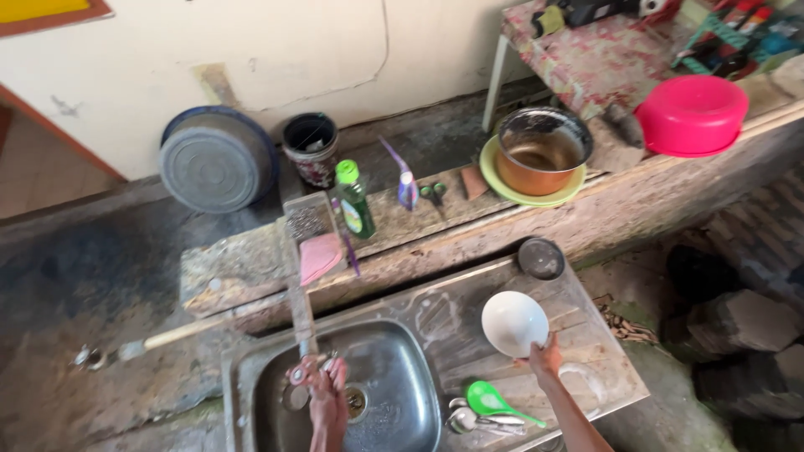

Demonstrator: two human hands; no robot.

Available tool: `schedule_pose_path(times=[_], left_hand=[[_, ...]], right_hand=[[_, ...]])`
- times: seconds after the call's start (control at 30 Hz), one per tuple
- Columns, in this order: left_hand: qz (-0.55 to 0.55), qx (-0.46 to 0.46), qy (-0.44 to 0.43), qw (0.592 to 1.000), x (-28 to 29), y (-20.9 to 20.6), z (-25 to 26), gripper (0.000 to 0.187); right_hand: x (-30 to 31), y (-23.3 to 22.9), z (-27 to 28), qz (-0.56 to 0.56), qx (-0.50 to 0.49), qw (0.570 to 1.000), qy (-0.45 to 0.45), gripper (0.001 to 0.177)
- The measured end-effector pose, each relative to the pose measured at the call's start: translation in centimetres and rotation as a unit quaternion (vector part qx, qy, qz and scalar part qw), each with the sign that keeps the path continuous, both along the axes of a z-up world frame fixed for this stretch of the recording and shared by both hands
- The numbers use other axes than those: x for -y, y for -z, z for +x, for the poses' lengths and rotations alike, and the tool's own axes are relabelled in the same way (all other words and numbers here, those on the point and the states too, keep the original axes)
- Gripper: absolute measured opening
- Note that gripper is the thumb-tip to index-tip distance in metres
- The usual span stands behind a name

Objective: Washing and rinsing various dishes, including plates and a pot, at an outdoor sink.

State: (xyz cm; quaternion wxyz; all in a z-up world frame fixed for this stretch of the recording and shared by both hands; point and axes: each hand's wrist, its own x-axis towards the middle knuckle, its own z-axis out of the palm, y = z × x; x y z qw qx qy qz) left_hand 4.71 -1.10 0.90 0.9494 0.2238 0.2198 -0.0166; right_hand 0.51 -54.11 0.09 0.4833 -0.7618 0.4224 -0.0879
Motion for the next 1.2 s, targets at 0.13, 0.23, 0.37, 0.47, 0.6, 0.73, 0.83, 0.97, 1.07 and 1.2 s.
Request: schedule_pose_path(times=[0.13,0.23,0.37,0.47,0.6,0.73,0.83,0.97,1.07,1.2], left_hand=[[0.137,-0.051,0.104,0.984,1.1,-4.4,0.0,0.073],[0.208,-0.049,0.199,0.956,2.3,-6.1,-1.0,0.06],[0.307,0.034,0.305,0.901,3.1,-3.6,-1.8,0.058],[0.37,-0.032,0.329,0.868,4.6,-11.6,-1.8,0.06],[0.446,-0.158,0.184,0.862,1.6,-8.8,-1.6,0.069],[0.435,-0.009,0.095,0.895,-2.9,-4.2,-1.5,0.061],[0.471,-0.05,0.08,0.877,-5.1,-3.8,-0.7,0.061],[0.584,-0.144,0.137,0.787,-6.8,-5.9,0.1,0.063],[0.572,-0.242,0.228,0.75,-7.2,-9.7,1.3,0.065],[0.544,-0.116,0.202,0.806,-6.8,-1.1,-0.7,0.084]], right_hand=[[-4.9,-3.3,-0.6,0.048,0.075,0.996,-0.01,0.047],[-10.2,-5.5,-0.4,0.032,0.061,0.995,-0.074,0.053],[-19.1,-8.1,0.6,0.034,0.091,0.976,-0.195,0.039],[-25.3,-7.9,1.9,-0.005,0.125,0.958,-0.257,0.038],[-32.6,-13.4,2.0,0.015,0.059,0.953,-0.296,0.042],[-36.9,-21.9,-0.1,-0.153,0.23,0.869,-0.409,0.06],[-38.3,-21.1,-0.7,-0.245,0.294,0.753,-0.536,0.063],[-39.8,-12.1,-0.6,-0.295,0.268,0.664,-0.632,0.051],[-40.8,-11.3,-1.3,-0.221,0.201,0.721,-0.625,0.036],[-43.0,-11.1,-1.5,-0.061,0.116,0.835,-0.535,0.023]])
